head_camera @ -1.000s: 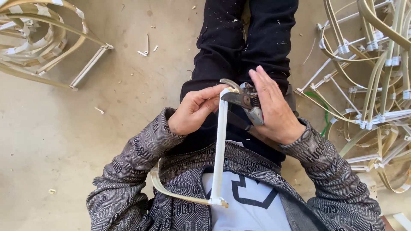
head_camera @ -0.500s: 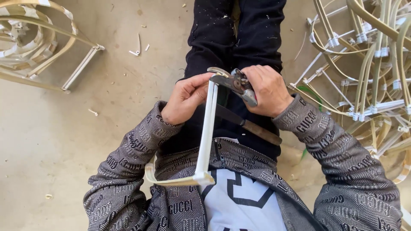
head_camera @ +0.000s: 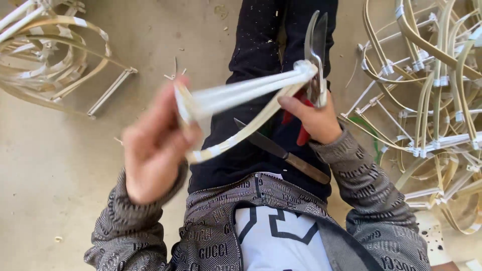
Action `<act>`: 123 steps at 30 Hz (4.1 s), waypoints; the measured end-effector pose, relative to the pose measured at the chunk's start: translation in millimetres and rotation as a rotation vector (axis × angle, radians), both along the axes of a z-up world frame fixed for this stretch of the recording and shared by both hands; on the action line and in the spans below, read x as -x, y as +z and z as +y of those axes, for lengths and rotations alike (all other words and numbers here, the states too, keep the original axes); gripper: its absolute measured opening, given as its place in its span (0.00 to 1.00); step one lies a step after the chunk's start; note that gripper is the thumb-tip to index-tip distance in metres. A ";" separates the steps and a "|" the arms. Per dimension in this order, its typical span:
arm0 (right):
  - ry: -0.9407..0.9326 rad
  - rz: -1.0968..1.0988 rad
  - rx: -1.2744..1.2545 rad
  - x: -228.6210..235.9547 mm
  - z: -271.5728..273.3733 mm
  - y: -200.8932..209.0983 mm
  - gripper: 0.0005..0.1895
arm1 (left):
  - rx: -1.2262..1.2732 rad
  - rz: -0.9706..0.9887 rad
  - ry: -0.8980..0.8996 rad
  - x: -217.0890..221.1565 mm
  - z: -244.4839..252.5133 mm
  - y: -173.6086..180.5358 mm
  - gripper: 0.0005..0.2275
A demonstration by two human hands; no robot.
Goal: Assembling and securing bamboo or wooden strips into rounded frame structures using pruners and small fasteners.
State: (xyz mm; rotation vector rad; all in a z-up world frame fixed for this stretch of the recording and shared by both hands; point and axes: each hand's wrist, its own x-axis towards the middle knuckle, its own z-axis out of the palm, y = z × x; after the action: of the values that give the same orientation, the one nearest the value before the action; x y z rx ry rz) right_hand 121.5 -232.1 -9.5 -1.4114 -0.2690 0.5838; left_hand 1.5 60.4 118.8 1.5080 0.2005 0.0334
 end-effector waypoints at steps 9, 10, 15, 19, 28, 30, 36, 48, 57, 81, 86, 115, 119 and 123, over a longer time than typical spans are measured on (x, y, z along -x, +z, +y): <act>-0.139 0.177 0.014 28.5 31.6 -7.3 0.19 | 0.014 -0.185 -0.416 -28.5 -29.7 -40.7 0.18; -0.143 0.163 0.032 30.5 35.1 -5.3 0.18 | -0.134 -0.291 -0.273 -37.4 -41.5 -54.4 0.17; -0.074 0.090 0.071 38.2 27.1 -7.4 0.18 | -0.151 -0.306 -0.140 -39.8 -75.5 -95.8 0.14; 0.128 -0.128 0.149 14.5 29.8 46.2 0.32 | 0.209 -0.217 -0.194 -37.6 -66.1 -88.6 0.12; 0.291 -1.081 0.923 -18.6 18.2 8.3 0.55 | 0.292 0.127 -0.419 -9.7 -55.6 -110.8 0.14; 0.335 -1.144 0.927 -15.4 16.7 19.6 0.55 | 0.199 0.141 -0.423 -3.6 -54.7 -117.8 0.14; 0.499 -0.662 0.664 8.4 1.2 66.6 0.23 | 0.098 0.039 -0.515 14.5 -60.4 -135.6 0.11; 0.908 -0.289 0.572 41.0 -10.9 46.1 0.13 | -0.082 -0.029 -0.701 20.8 -70.8 -141.0 0.08; 0.875 -0.283 0.478 40.0 -7.5 37.5 0.11 | -0.037 -0.046 -0.656 23.5 -73.6 -147.2 0.06; 0.288 -0.673 0.980 6.5 8.4 50.3 0.32 | 0.454 0.106 -0.193 -2.0 -33.4 -153.5 0.15; 0.307 -0.517 0.938 30.2 7.5 64.7 0.31 | 0.462 0.078 -0.215 -10.1 -50.7 -148.4 0.16; 0.254 -0.795 0.805 -2.6 -28.0 -42.5 0.15 | 0.361 0.124 -0.349 -15.8 -43.2 -144.5 0.15; 0.134 -0.628 0.857 -13.8 -0.3 3.7 0.15 | 0.265 0.047 -0.202 -17.1 -23.1 -130.9 0.15; 0.048 -1.116 0.923 -30.1 28.9 59.4 0.39 | 0.031 -0.133 -0.038 -33.8 3.9 -86.6 0.16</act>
State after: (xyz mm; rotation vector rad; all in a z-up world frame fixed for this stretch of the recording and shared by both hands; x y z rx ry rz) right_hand 151.6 -203.1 49.9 -2.5473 -1.0030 -0.1705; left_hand 35.3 64.3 32.2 1.4723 0.0651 0.0999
